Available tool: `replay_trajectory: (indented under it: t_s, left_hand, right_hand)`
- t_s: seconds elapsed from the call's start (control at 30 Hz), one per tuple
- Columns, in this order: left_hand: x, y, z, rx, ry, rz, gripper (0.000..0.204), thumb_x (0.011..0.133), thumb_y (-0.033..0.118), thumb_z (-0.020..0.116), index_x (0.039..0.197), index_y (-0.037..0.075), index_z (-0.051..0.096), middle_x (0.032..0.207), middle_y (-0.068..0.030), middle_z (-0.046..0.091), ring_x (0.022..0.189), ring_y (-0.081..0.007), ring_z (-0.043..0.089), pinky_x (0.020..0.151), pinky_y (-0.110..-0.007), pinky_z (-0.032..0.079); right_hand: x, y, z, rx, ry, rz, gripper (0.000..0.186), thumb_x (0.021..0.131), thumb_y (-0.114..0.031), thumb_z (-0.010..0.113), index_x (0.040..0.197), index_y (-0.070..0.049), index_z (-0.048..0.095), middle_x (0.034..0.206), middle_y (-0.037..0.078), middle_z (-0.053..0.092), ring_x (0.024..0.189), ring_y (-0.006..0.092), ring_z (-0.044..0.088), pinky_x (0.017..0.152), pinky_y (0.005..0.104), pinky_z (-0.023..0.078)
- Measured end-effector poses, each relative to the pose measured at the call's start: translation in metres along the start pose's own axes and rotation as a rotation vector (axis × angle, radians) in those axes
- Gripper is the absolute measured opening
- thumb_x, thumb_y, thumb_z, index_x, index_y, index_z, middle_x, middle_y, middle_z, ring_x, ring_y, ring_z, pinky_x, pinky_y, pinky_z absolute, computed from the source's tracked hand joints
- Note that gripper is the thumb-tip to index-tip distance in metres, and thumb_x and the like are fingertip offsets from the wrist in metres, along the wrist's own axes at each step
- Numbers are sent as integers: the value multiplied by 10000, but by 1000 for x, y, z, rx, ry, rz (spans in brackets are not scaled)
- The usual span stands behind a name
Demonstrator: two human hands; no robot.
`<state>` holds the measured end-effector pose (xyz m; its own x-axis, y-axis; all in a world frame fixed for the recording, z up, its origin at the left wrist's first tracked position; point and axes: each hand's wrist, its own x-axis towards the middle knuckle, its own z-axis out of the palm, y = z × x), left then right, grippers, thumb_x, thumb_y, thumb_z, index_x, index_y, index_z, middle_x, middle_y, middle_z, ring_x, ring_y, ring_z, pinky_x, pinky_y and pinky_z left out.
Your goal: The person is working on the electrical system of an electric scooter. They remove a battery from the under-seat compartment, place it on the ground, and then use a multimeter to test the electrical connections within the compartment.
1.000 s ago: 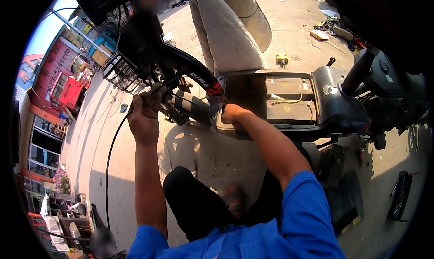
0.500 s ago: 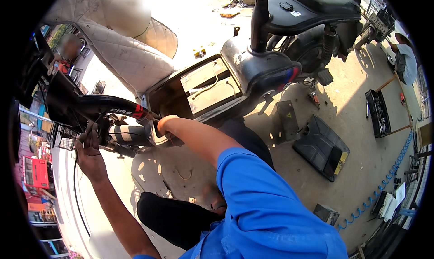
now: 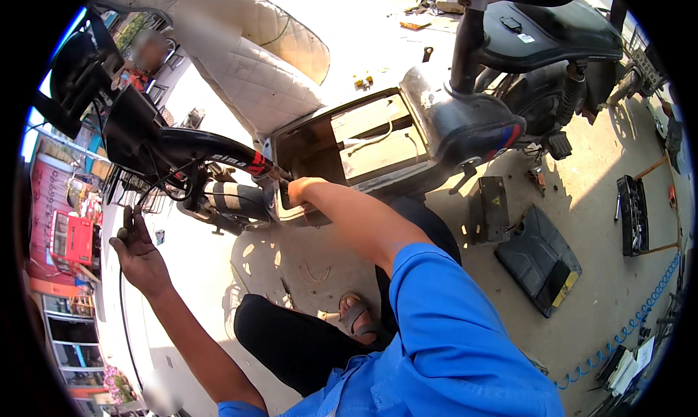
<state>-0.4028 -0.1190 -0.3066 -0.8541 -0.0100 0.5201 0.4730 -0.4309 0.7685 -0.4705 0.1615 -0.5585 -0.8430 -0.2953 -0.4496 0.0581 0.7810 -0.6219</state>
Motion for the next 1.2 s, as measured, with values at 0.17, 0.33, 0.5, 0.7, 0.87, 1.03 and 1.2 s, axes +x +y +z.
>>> replay_trajectory:
  t_s: [0.17,0.33,0.5,0.7,0.87,1.03,1.2]
  left_hand:
    - [0,1,5,58,87,18,422,1075,320,308,950,-4,548,1240,-308,579,1179,-390,585,1034,-415,517]
    - [-1,2,14,73,39,30,437,1073,327,328,917,7,582,1218,-303,593,1156,-399,597,1004,-414,535]
    - [-9,-9,22,132,40,41,393,1074,288,340,928,3,568,1217,-297,596,1116,-395,626,983,-413,544]
    - [-10,-37,49,296,-19,24,404,1076,294,341,887,5,550,1174,-259,624,1108,-359,631,986,-438,531]
    - [-9,-48,24,189,84,-37,401,1072,303,347,867,14,534,1125,-269,639,1070,-353,651,930,-430,562]
    - [-18,-53,13,114,85,-85,393,1073,295,337,869,25,538,1124,-276,643,1042,-368,664,927,-421,563]
    - [-10,-47,24,121,14,-64,403,1069,309,354,878,8,542,1115,-284,641,1037,-379,664,918,-414,569]
  right_hand:
    - [10,-2,6,-50,146,-37,296,832,-191,611,1048,-12,708,1048,207,702,983,340,689,825,437,546]
    - [27,7,9,-150,187,-45,239,773,-159,622,915,-4,736,987,217,696,942,352,679,814,410,536]
    - [10,-4,2,-209,36,-68,335,832,-133,563,1123,-15,681,1092,188,695,985,321,695,822,437,551]
    - [17,13,0,-79,-198,191,369,768,-254,647,1065,-40,699,989,143,714,858,285,671,768,445,507]
    - [11,9,4,-82,-160,135,358,786,-265,619,1040,-26,699,985,151,709,868,283,674,765,442,506]
    - [7,0,1,-147,52,-121,324,805,-258,618,1014,-28,708,1001,193,703,929,332,680,796,433,508]
    - [29,7,7,-429,75,-341,294,823,-248,603,1003,-52,727,1035,185,705,940,324,678,795,403,510]
